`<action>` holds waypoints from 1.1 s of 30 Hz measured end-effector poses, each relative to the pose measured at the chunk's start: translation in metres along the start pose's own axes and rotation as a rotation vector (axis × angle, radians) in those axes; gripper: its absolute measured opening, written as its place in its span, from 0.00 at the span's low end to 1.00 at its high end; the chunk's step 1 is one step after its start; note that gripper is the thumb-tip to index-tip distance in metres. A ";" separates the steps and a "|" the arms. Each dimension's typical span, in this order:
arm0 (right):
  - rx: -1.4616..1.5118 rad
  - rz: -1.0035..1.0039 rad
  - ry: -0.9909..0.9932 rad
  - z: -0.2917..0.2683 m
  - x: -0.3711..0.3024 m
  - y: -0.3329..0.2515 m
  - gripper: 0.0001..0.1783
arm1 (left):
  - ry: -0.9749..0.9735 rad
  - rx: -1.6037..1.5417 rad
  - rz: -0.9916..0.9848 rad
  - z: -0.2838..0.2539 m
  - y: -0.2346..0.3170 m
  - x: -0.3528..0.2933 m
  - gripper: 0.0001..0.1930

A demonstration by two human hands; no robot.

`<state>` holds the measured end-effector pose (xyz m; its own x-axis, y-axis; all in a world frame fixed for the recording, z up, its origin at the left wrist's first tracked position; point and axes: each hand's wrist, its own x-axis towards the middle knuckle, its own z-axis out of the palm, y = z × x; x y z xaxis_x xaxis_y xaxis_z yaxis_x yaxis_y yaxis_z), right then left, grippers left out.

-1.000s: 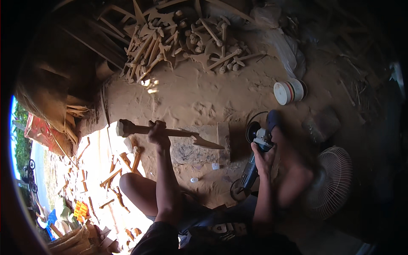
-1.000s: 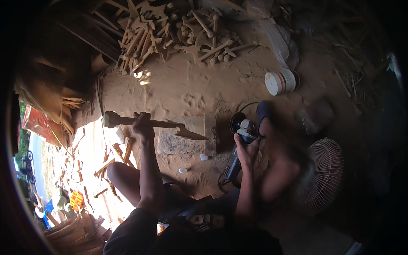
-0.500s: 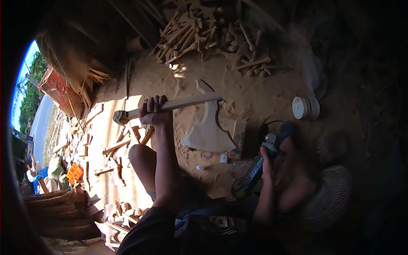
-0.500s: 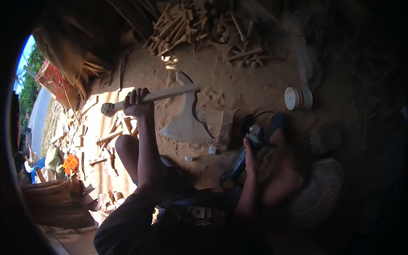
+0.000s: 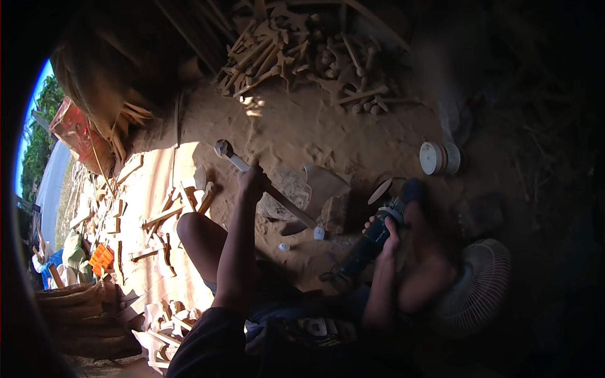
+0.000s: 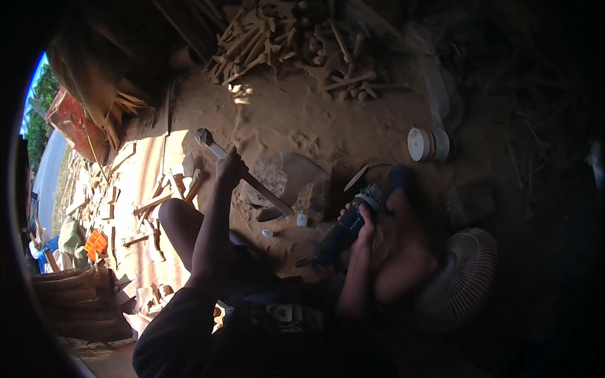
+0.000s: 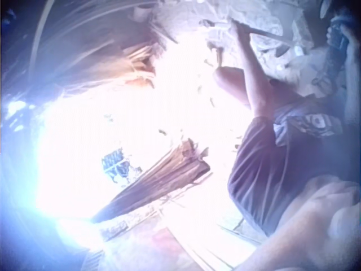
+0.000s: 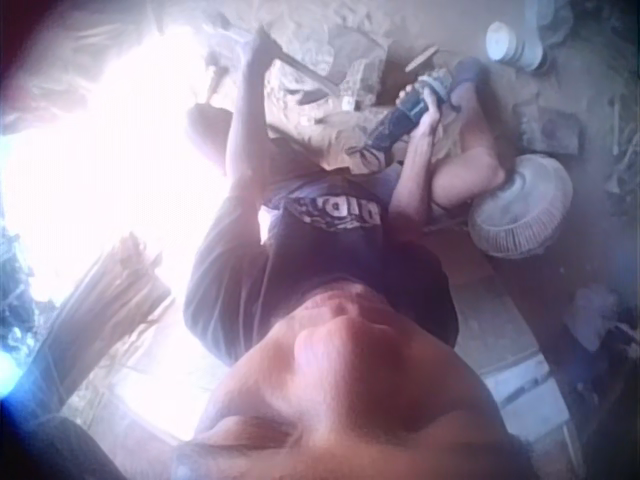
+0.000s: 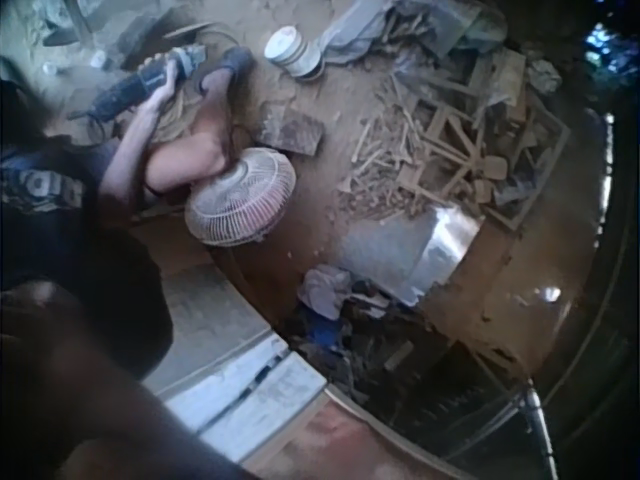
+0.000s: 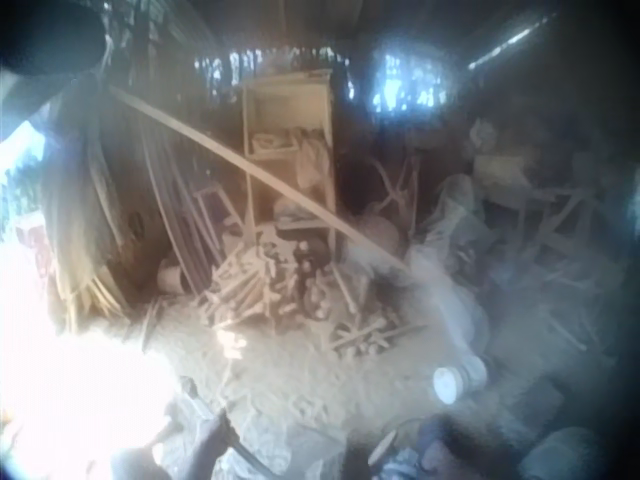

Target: The person sands a wooden object shaped like a decorative axe or tool using an angle grinder, turning the object to sand different sides and the handle.

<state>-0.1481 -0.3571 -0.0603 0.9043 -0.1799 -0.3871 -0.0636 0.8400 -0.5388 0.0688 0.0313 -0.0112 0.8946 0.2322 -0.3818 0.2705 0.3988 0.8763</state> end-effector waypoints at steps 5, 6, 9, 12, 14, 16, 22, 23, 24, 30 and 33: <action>0.084 -0.025 -0.146 -0.005 -0.004 -0.008 0.31 | -0.027 -0.080 -0.112 -0.005 -0.047 0.002 0.17; 0.074 -0.023 -0.142 -0.004 -0.005 -0.010 0.31 | -0.025 -0.088 -0.119 -0.004 -0.052 0.004 0.17; 0.104 -0.035 -0.196 0.002 -0.006 -0.007 0.32 | -0.072 0.032 -0.089 0.003 -0.061 0.016 0.16; 0.075 -0.050 -0.159 0.007 -0.010 -0.008 0.31 | -0.117 0.015 0.110 0.021 -0.080 0.017 0.16; -0.016 -0.083 -0.102 -0.012 -0.018 -0.031 0.30 | -0.112 0.068 -0.077 0.060 -0.104 -0.003 0.18; -0.142 -0.081 -0.069 -0.002 -0.020 -0.035 0.30 | -0.088 0.109 -0.031 0.048 -0.121 0.023 0.19; -0.959 -0.168 0.064 0.096 -0.003 -0.048 0.35 | 0.061 0.532 0.221 -0.017 -0.161 0.097 0.25; -1.335 -0.418 0.034 0.101 0.006 -0.052 0.37 | 0.029 0.614 0.244 -0.007 -0.167 0.092 0.26; -1.702 -0.663 -0.015 0.108 0.014 -0.054 0.40 | 0.023 0.594 0.209 0.003 -0.171 0.085 0.26; -2.395 0.081 -0.175 0.231 0.045 0.019 0.49 | 0.029 0.565 0.229 -0.010 -0.160 0.083 0.24; -2.555 -0.008 -0.418 0.225 0.067 0.048 0.43 | 0.020 0.513 0.237 0.001 -0.162 0.078 0.23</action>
<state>0.0041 -0.2132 0.0565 0.8800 0.1217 -0.4590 0.1012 -0.9925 -0.0689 0.0951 -0.0163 -0.1824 0.9464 0.2814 -0.1584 0.2059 -0.1479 0.9673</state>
